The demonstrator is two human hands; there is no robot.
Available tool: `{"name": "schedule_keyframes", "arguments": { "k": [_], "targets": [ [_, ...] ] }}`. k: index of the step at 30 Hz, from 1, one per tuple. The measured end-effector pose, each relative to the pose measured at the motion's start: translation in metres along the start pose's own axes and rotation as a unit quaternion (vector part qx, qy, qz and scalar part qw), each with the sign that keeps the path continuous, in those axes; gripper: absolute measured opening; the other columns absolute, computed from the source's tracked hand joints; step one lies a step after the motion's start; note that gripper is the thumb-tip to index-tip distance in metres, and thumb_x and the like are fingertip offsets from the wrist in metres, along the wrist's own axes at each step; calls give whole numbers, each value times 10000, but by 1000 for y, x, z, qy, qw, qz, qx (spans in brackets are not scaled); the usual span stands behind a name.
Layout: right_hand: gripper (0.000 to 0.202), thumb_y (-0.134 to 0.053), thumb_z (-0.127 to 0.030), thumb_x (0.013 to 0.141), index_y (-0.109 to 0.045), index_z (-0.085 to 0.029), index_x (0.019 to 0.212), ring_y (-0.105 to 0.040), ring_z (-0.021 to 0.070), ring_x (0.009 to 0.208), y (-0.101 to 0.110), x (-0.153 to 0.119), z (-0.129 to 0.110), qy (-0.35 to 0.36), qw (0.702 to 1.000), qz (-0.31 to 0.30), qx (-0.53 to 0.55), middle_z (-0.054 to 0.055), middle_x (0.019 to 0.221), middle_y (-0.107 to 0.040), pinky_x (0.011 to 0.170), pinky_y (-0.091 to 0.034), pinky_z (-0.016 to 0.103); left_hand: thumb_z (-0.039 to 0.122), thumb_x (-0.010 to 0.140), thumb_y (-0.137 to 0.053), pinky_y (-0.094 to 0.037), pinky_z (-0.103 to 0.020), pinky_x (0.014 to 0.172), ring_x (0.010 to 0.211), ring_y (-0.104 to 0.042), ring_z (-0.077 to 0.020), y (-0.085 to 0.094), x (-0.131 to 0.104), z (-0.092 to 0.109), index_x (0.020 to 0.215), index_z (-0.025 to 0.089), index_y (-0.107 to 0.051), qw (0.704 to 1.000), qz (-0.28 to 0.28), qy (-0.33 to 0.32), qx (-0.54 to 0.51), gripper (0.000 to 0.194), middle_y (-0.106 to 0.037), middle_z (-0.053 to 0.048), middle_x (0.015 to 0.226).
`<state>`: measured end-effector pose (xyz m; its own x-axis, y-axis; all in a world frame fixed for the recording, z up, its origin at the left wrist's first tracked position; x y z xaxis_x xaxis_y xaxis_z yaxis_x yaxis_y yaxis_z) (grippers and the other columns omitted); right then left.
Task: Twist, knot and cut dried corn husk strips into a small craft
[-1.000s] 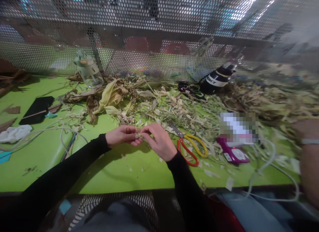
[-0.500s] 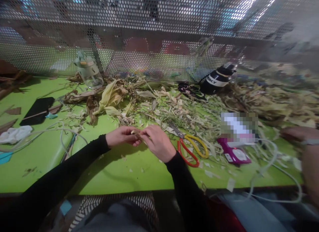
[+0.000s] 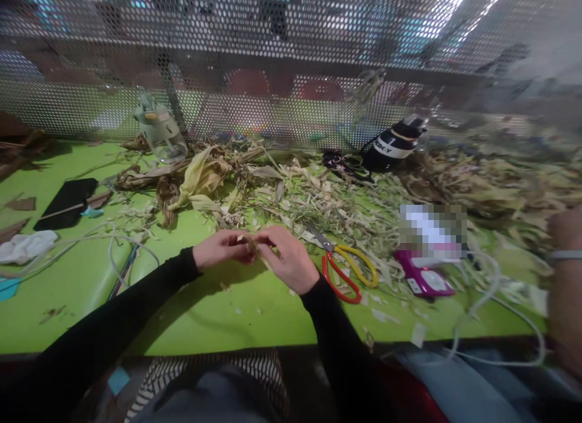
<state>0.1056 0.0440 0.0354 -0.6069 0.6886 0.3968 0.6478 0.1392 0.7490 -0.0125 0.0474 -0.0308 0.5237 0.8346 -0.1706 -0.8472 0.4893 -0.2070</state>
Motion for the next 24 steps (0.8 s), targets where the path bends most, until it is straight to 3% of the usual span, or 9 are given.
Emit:
{"name": "schedule_keyframes", "arguments": {
  "k": [4,9,20,24],
  "targets": [
    [44,-525,-182,845,-569,-184,847,-571,169,734,-4,0,0,-7,1000,-10,-3,52,800,-625,652,-481,308,271,751,-640,-504,-292,710,649,-594,-102,-2,0,-1,908,108,-621,997,9,-7,79,227,-650,-44,767],
    [70,-517,-185,863,-585,-191,877,-584,178,810,2,2,0,7,1000,10,0,57,858,-638,721,-479,329,297,765,-627,-508,-303,721,697,-617,-126,-2,0,1,880,98,-611,998,-2,-11,54,230,-659,-76,802],
    [45,-511,-180,851,-489,-180,812,-517,137,648,-13,-2,4,-38,996,-79,22,27,749,-564,588,-453,277,278,789,-587,-509,-316,736,665,-611,-123,-8,-1,-5,814,115,-588,995,-31,23,90,164,-626,-31,724],
    [47,-498,-202,873,-530,-174,893,-548,152,737,-5,1,4,-30,999,-36,15,64,871,-597,633,-473,290,328,779,-609,-513,-313,751,694,-620,-124,-6,-1,-6,850,116,-584,999,-12,41,27,226,-625,-33,732]
  ]
}}
Point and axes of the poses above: each hand's wrist, its own x-axis towards the middle knuckle, its own y-axis out of the back of the hand, z = x × y, the point moved 6 cm from there along x, towards the middle knuckle
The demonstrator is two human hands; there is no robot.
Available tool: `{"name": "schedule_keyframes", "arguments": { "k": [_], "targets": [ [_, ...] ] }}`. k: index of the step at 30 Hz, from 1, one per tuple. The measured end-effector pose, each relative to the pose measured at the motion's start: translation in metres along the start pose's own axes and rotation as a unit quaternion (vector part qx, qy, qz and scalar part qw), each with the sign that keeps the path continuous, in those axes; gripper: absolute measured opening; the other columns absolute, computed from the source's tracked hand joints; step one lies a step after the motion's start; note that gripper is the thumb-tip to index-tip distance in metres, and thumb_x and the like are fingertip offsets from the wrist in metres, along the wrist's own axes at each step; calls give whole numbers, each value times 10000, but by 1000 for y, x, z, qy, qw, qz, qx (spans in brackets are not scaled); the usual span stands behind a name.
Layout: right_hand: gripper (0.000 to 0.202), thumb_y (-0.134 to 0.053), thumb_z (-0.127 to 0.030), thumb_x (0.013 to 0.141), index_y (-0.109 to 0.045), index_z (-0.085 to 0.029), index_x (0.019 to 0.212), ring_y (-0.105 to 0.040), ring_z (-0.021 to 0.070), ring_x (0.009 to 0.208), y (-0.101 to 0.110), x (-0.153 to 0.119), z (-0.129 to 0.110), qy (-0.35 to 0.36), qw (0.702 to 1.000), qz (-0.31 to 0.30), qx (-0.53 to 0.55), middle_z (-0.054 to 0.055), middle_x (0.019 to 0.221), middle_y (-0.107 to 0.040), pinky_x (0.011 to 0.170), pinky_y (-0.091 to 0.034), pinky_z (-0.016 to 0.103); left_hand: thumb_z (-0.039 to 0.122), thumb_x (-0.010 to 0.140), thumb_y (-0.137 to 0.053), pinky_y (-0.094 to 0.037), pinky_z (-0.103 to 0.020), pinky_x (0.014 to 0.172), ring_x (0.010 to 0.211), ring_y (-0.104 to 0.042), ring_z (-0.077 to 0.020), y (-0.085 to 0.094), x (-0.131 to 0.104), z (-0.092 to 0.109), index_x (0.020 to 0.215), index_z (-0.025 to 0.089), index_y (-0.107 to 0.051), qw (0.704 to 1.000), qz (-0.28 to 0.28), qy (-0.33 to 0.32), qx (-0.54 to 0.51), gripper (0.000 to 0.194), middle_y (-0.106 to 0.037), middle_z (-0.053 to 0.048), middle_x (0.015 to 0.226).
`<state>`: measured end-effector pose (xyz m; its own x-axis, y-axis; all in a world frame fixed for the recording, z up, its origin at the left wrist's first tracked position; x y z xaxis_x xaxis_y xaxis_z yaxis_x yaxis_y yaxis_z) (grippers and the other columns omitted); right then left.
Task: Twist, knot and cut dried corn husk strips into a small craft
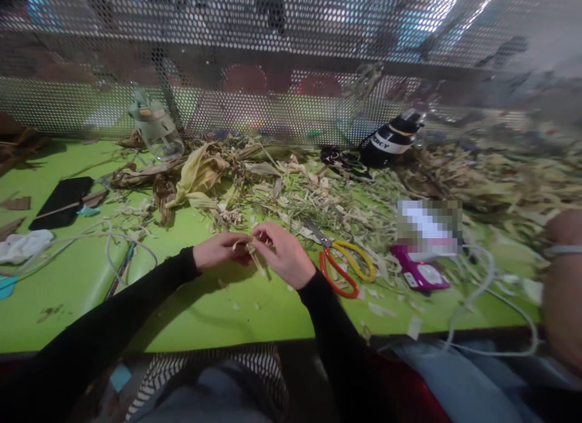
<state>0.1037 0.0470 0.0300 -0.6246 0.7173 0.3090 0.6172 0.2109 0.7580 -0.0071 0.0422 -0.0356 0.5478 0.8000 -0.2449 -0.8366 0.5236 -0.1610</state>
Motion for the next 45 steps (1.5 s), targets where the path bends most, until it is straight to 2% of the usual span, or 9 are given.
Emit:
{"name": "schedule_keyframes", "arguments": {
  "k": [4,13,17,21,26,31,36,41,45],
  "targets": [
    [60,-544,-213,858,-585,-178,884,-559,174,823,10,1,0,29,998,51,-23,73,905,-621,700,-471,312,313,747,-654,-515,-296,768,720,-630,-115,-2,0,0,868,117,-573,997,-12,12,-79,244,-631,-32,738],
    [89,-542,-204,861,-618,-180,821,-576,166,795,2,2,0,53,998,23,-10,57,825,-629,698,-474,306,151,730,-617,-509,-299,784,715,-623,-110,-5,0,1,829,105,-579,997,-14,20,-79,115,-630,-37,750],
    [92,-548,-215,857,-623,-179,819,-576,167,796,2,2,-1,56,998,14,-8,56,829,-627,701,-474,310,159,724,-621,-511,-300,768,702,-622,-111,-4,0,1,828,104,-585,996,-4,21,-85,123,-632,-36,737],
    [98,-541,-241,861,-616,-178,868,-575,186,826,10,1,2,23,998,59,-20,73,878,-628,713,-479,341,195,741,-622,-506,-315,776,696,-621,-110,-3,0,2,876,110,-592,996,-4,10,-94,162,-649,-46,762],
    [99,-555,-264,851,-606,-194,804,-567,180,784,6,2,-2,36,999,39,-2,53,816,-627,692,-474,332,199,729,-643,-500,-317,775,700,-615,-114,-2,1,3,806,106,-592,997,2,6,-71,131,-641,-40,731],
    [202,-555,-338,847,-549,-188,712,-473,130,593,18,0,3,-23,991,131,-18,35,704,-557,517,-397,257,276,746,-654,-487,-322,784,715,-613,-115,1,1,6,833,111,-573,996,37,-16,-83,203,-656,-71,804],
    [255,-548,-416,835,-574,-176,754,-496,119,554,2,1,15,-118,993,27,-6,8,663,-582,511,-398,252,249,787,-609,-489,-283,720,664,-600,-97,2,1,10,1061,105,-509,994,65,-45,-76,325,-622,-30,750],
    [284,-597,-351,801,-542,-187,1027,-644,171,718,-17,0,12,-140,969,-60,194,27,837,-671,674,-518,349,167,778,-598,-483,-247,633,593,-587,-80,-2,-2,15,1273,159,-325,995,47,-64,-58,565,-612,-3,780],
    [192,-580,-309,813,-516,-194,952,-662,171,720,-19,-1,12,-142,944,-62,291,17,777,-678,731,-525,367,162,810,-551,-450,-224,562,527,-565,-86,-3,-5,14,1331,133,-192,998,38,-42,-38,633,-586,33,606]
  ]
}}
Point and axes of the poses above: each hand's wrist, its own x-axis towards the middle knuckle, its own y-axis out of the back of the hand, z = x × y, the point moved 6 cm from there along x, towards the middle knuckle
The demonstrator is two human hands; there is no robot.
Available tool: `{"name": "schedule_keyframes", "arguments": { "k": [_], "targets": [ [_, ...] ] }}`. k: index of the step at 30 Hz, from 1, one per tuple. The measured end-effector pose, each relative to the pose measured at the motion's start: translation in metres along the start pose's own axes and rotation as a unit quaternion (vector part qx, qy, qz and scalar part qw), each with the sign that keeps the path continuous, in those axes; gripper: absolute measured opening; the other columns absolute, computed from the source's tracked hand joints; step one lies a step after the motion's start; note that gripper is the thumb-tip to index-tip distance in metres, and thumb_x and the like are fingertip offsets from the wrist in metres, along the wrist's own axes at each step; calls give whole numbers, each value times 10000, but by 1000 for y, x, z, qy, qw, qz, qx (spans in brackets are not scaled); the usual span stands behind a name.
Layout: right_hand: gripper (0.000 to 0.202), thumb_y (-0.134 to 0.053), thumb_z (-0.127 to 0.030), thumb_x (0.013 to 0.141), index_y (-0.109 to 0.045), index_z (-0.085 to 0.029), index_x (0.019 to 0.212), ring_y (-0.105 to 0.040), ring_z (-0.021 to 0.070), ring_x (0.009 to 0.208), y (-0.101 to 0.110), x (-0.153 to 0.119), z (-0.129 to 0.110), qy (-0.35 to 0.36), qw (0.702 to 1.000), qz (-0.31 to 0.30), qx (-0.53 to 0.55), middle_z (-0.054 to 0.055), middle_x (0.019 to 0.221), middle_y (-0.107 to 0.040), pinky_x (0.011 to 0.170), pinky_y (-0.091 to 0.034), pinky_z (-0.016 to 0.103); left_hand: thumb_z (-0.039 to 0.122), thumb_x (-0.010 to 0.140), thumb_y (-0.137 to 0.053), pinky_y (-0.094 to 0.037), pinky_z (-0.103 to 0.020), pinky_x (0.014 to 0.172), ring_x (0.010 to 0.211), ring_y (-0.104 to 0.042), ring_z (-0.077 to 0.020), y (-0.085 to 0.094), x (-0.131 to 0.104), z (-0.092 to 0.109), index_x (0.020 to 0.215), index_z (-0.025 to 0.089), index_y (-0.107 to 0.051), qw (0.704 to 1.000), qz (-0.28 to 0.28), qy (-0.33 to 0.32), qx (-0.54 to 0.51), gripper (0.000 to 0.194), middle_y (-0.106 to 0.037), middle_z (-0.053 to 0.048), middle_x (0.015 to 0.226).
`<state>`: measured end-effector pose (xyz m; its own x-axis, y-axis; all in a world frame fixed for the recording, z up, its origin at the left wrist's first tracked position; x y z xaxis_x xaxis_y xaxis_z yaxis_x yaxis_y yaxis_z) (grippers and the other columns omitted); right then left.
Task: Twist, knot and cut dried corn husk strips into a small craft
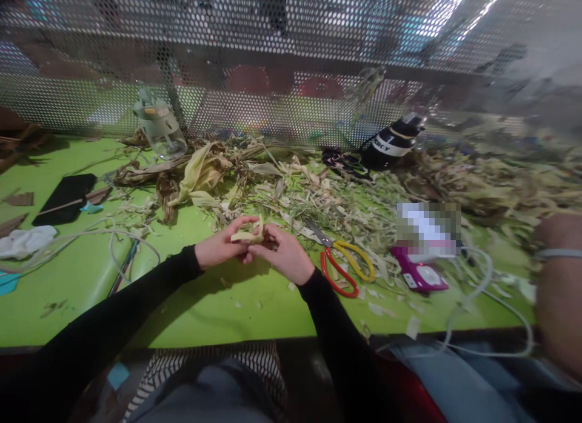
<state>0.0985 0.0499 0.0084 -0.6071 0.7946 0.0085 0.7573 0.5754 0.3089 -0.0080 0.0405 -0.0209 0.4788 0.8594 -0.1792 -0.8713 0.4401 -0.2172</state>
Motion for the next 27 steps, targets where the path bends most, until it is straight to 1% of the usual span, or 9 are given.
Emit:
{"name": "schedule_keyframes", "arguments": {
  "k": [5,9,12,16,18,20,22,24,27],
  "targets": [
    [232,-642,-343,750,-530,-189,881,-578,125,606,22,-2,3,19,986,159,-34,-17,690,-591,596,-487,275,195,800,-577,-444,-223,567,505,-552,-79,0,-2,5,1358,155,-109,999,19,-32,3,730,-597,43,585],
    [254,-647,-381,747,-525,-191,865,-542,108,578,26,-4,3,21,977,210,-8,-33,667,-554,561,-462,247,194,808,-562,-446,-222,569,510,-555,-76,-3,-2,4,1322,143,-169,1000,1,-21,20,649,-608,32,600],
    [235,-615,-390,780,-546,-190,883,-566,114,604,24,-3,4,13,979,202,28,-21,674,-583,577,-468,245,206,795,-577,-454,-238,591,568,-581,-97,-5,-1,2,1240,121,-317,998,-11,-14,59,523,-630,-5,656],
    [267,-513,-422,849,-591,-178,926,-587,124,612,19,0,7,-3,985,167,45,5,673,-609,545,-462,240,268,760,-627,-465,-261,688,718,-610,-130,0,-2,12,1127,132,-476,988,66,-81,110,419,-643,-34,779],
    [271,-515,-422,849,-589,-185,956,-584,121,597,18,0,8,-2,986,164,43,-4,667,-604,528,-457,235,288,764,-622,-470,-276,726,737,-614,-137,2,-3,16,1145,140,-480,985,98,-106,95,432,-636,-18,757],
    [265,-538,-417,839,-572,-197,983,-578,114,568,18,0,8,-3,985,166,43,-17,657,-604,519,-455,232,286,764,-618,-474,-283,723,698,-614,-133,3,-3,16,1136,138,-491,986,112,-106,67,420,-618,4,686],
    [264,-536,-426,839,-575,-206,980,-571,108,541,17,0,8,-3,985,165,45,-22,664,-612,522,-461,237,287,752,-626,-474,-276,699,654,-604,-124,6,-2,16,1055,131,-540,986,121,-100,48,352,-597,16,641],
    [273,-515,-443,847,-605,-211,960,-552,103,515,16,0,7,6,986,164,36,-24,655,-605,511,-458,237,302,735,-641,-465,-260,668,640,-596,-115,9,-2,16,955,124,-573,986,131,-96,22,290,-595,9,658],
    [271,-522,-435,844,-639,-218,957,-528,103,514,17,-1,6,20,984,176,12,-29,617,-578,484,-433,225,330,714,-664,-449,-240,632,641,-584,-97,8,-2,14,917,119,-573,991,103,-84,-21,307,-605,-9,728]
  ]
}}
Point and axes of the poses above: each hand's wrist, its own x-axis towards the middle knuckle, its own y-axis out of the back of the hand, z = x × y, the point moved 6 cm from there along x, towards the middle knuckle
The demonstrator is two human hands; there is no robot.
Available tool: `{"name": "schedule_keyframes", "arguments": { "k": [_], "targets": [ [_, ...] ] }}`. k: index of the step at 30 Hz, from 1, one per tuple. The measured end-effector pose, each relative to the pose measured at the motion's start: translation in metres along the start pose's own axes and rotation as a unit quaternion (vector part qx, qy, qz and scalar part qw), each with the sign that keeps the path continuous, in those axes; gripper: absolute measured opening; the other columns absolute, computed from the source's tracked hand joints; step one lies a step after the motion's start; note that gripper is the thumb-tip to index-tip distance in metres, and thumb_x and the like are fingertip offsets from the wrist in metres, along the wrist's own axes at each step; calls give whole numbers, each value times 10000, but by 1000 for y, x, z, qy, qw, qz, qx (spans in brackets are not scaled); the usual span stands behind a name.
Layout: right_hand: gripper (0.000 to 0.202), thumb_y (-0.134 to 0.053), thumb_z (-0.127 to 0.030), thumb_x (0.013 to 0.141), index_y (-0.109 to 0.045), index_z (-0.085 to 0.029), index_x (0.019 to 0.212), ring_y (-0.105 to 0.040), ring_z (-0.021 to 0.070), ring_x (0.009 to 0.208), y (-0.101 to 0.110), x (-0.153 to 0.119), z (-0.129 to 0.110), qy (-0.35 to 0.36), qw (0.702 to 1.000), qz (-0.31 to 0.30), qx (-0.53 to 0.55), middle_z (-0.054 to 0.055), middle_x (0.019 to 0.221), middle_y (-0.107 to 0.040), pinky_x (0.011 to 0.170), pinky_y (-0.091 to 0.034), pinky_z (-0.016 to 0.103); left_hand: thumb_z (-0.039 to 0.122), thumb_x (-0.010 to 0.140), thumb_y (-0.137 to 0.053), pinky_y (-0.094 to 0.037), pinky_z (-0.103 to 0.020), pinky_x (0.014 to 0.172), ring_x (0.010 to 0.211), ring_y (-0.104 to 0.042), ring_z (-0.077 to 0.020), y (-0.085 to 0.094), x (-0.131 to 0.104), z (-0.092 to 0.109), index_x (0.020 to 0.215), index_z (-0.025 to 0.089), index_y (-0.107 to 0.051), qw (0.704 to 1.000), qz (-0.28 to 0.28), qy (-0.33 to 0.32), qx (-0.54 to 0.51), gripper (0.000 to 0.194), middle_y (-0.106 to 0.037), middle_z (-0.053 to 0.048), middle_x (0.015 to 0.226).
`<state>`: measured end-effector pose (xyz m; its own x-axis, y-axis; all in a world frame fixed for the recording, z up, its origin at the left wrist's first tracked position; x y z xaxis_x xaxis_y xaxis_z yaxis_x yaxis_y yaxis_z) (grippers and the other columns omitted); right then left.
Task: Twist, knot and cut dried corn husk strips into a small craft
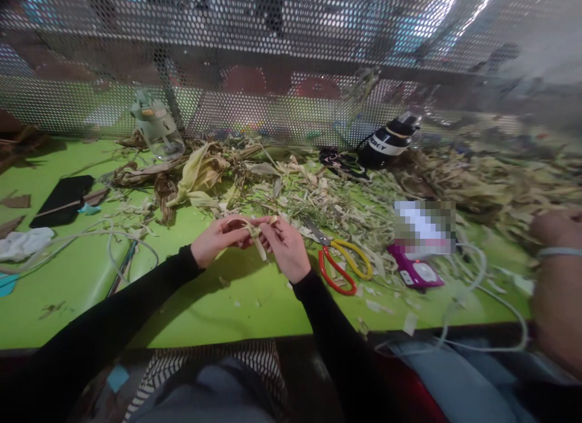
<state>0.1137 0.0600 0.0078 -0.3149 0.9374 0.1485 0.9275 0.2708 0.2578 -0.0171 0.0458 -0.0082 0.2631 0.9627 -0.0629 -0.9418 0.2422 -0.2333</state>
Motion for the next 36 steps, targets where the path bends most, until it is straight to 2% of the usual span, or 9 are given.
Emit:
{"name": "schedule_keyframes", "arguments": {
  "k": [3,7,11,17,20,24,27,32,36],
  "targets": [
    [257,-552,-413,829,-662,-217,953,-530,106,542,2,-1,-1,13,999,23,-21,-25,625,-572,497,-432,228,354,709,-672,-437,-234,610,617,-563,-84,-5,-1,-3,965,123,-559,999,-39,6,7,363,-606,-8,730],
    [249,-548,-395,836,-692,-214,927,-578,138,653,4,-2,-5,34,996,53,-64,9,747,-644,602,-473,270,385,763,-602,-436,-231,596,624,-566,-96,-1,1,-7,986,117,-554,997,-14,6,74,352,-614,-24,723],
    [205,-560,-358,838,-703,-213,867,-600,169,794,1,-2,-10,88,989,48,-105,30,854,-678,733,-472,301,410,786,-562,-437,-237,601,604,-556,-105,-5,1,-11,890,107,-581,984,-43,13,173,321,-622,-38,695],
    [292,-502,-441,858,-654,-192,875,-514,124,594,8,0,-1,27,993,71,-85,-2,681,-565,547,-411,248,439,762,-584,-445,-234,601,552,-536,-91,-16,-4,-16,787,104,-585,988,-71,35,132,335,-602,-25,619],
    [308,-517,-476,839,-574,-182,911,-484,108,570,6,1,2,11,996,47,-78,-7,708,-554,508,-382,228,431,768,-576,-432,-221,572,522,-508,-72,-10,-2,-12,822,101,-570,998,-29,26,58,334,-582,-6,606],
    [299,-492,-451,861,-577,-178,774,-494,114,611,-7,0,-5,38,984,-37,-169,8,707,-581,543,-368,231,330,716,-658,-413,-200,557,525,-497,-53,0,4,-2,860,113,-544,1000,9,-10,8,284,-562,28,615],
    [322,-448,-406,892,-598,-180,720,-466,105,566,-11,-3,-10,58,978,-77,-186,-3,648,-553,535,-345,234,262,717,-656,-406,-197,542,506,-495,-52,2,6,0,859,113,-534,1000,-4,7,9,240,-561,34,593],
    [335,-476,-392,882,-533,-183,626,-412,94,495,0,-4,-14,68,981,-81,-163,-32,539,-459,500,-323,231,260,757,-613,-392,-194,521,475,-478,-47,7,6,6,821,110,-524,1000,-22,14,17,186,-551,32,561],
    [304,-475,-406,881,-566,-179,700,-449,102,521,0,-2,-10,45,981,-92,-167,-17,599,-521,497,-334,234,266,756,-618,-380,-189,519,491,-484,-49,8,7,5,886,111,-517,998,-34,23,37,227,-576,21,594]
  ]
}}
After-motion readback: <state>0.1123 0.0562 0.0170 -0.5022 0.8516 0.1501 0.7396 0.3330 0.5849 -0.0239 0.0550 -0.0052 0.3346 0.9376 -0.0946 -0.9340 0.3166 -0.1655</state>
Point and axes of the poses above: each hand's wrist, its own x-axis towards the middle knuckle, its own y-axis out of the back of the hand, z = x × y, the point moved 6 cm from there along x, towards the middle knuckle
